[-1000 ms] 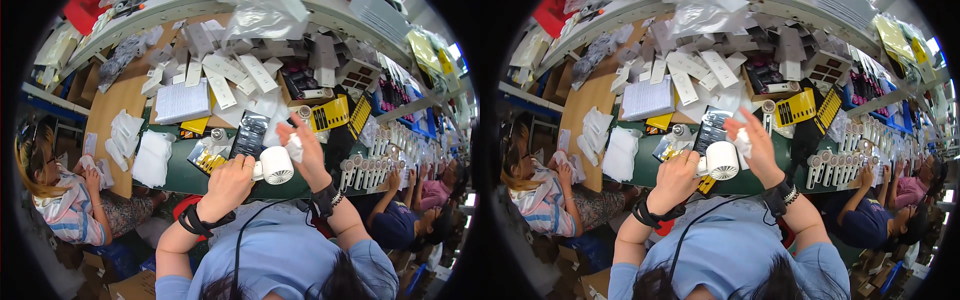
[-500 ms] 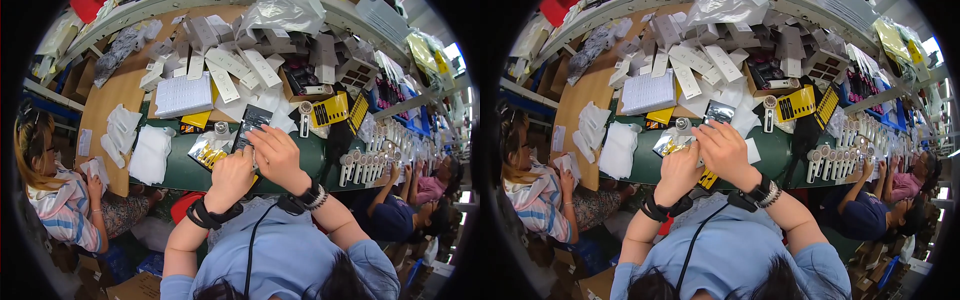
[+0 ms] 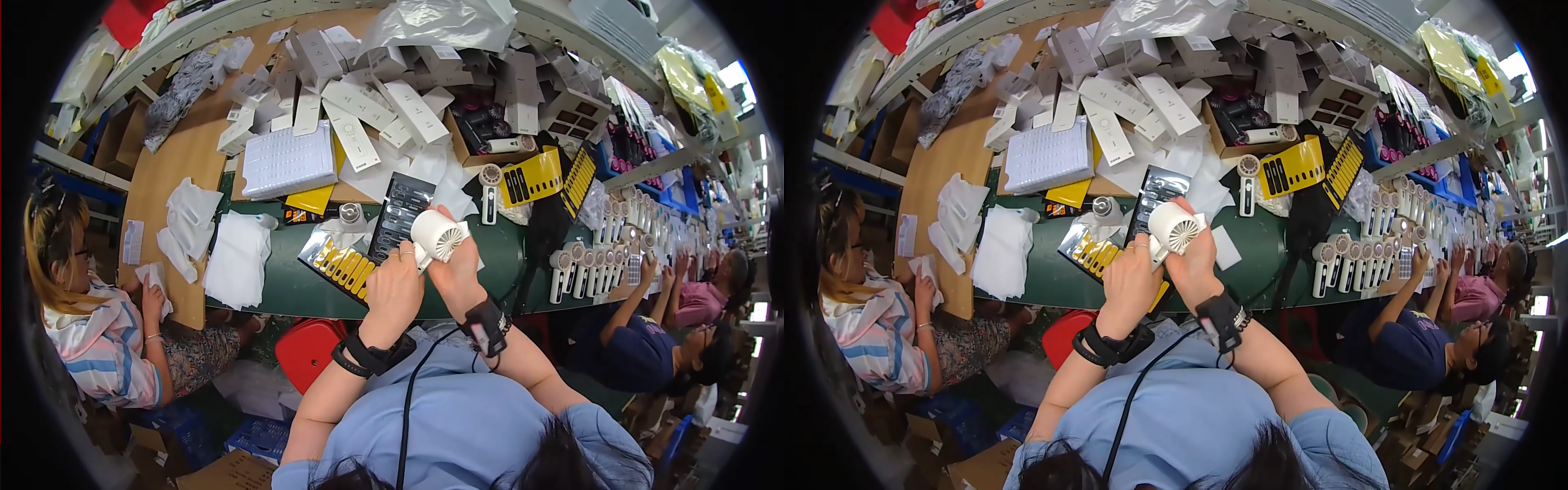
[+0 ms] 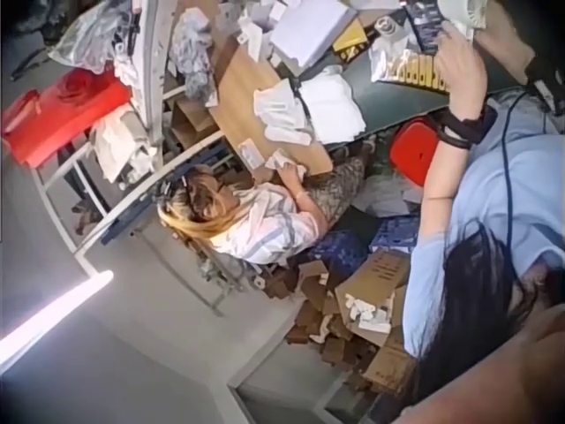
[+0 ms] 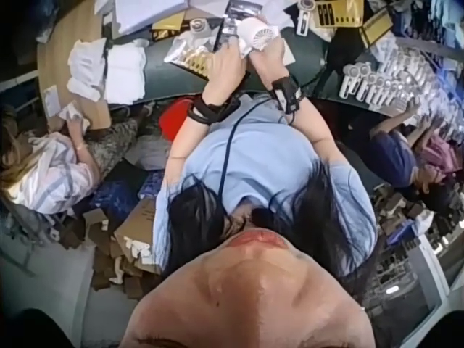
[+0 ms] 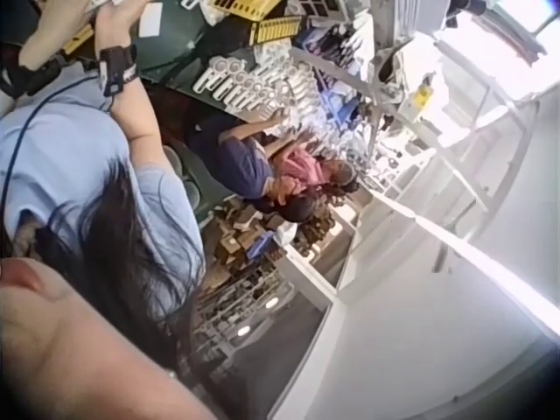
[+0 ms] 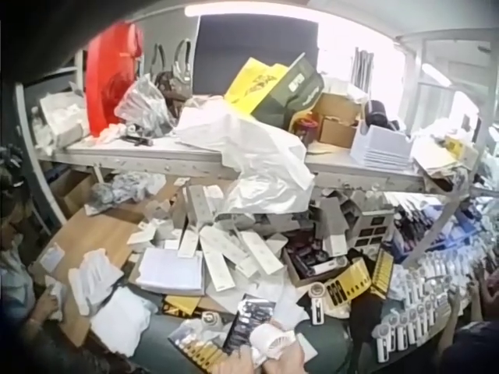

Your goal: Cleaning handheld fans with a cloth and wrapping them in protective foam sheets for packaging.

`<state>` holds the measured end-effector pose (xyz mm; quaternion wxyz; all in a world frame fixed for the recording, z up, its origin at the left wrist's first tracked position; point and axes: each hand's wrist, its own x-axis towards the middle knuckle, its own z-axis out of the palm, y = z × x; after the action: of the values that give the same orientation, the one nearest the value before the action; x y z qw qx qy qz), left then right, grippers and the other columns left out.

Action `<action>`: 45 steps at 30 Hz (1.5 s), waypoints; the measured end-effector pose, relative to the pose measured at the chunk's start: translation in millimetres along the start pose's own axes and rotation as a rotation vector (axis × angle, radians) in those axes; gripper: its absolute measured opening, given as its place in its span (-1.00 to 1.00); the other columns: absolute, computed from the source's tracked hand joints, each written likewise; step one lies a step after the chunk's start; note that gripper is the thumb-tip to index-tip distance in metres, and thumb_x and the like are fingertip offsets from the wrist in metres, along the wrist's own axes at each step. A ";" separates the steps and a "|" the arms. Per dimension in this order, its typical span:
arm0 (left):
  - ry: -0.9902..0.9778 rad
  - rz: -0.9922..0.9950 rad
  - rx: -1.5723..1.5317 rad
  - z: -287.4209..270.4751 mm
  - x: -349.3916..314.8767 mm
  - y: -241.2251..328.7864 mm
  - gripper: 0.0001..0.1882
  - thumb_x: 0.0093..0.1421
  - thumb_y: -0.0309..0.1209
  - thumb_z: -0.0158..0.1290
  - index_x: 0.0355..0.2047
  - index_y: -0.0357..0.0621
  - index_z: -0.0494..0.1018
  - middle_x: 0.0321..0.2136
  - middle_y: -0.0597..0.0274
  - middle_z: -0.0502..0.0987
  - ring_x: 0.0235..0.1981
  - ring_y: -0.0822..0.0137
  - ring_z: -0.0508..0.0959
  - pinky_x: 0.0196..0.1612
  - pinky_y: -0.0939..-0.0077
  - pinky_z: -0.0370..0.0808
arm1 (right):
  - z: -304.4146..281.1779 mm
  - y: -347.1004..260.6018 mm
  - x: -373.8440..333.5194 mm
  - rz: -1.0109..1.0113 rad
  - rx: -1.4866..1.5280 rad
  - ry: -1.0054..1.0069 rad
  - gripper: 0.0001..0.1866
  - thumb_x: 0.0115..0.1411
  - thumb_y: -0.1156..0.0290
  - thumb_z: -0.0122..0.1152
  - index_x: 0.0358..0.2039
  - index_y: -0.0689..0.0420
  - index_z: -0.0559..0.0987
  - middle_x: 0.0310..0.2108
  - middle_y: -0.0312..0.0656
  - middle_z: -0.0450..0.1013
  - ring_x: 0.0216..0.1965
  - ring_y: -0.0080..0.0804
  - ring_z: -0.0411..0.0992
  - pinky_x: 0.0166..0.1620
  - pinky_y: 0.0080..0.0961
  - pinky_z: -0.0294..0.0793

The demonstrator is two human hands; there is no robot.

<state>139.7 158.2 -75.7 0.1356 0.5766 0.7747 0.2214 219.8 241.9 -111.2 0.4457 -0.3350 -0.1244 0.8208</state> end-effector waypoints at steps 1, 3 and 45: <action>0.006 0.025 0.041 4.9 0.5 -0.3 -0.61 -0.10 -0.48 0.12 -0.25 -0.32 0.27 -0.47 0.00 0.45 -0.48 0.06 0.54 -0.50 0.29 0.46 | -10.3 4.6 5.8 0.057 0.074 0.019 -0.59 0.31 0.27 -0.35 0.00 0.23 0.37 -0.04 -0.07 0.39 -0.05 -0.22 0.38 0.02 -0.31 0.37; 0.026 0.065 0.126 9.9 1.8 -1.2 -0.54 -0.09 -0.51 0.10 -0.15 -0.36 0.25 -0.41 -0.04 0.43 -0.44 0.06 0.53 -0.48 0.30 0.47 | -17.7 6.3 12.9 0.117 0.148 0.035 -0.59 0.31 0.29 -0.35 0.03 0.22 0.34 -0.02 -0.06 0.37 -0.03 -0.22 0.36 0.03 -0.29 0.36; 0.207 0.068 -0.403 -38.1 -22.0 -20.4 -0.32 -0.14 -0.60 0.03 0.06 -0.31 0.10 -0.24 -0.09 0.40 -0.34 -0.09 0.48 -0.35 0.16 0.44 | -40.9 -9.0 8.9 0.337 0.000 -0.650 -0.56 0.27 0.29 -0.09 0.09 0.25 0.26 -0.07 -0.13 0.37 -0.07 -0.40 0.37 -0.05 -0.47 0.39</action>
<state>111.6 125.2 -54.0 0.1604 0.5378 0.7047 0.4341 249.3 250.4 -141.0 0.2413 -0.0727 -0.2026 0.9463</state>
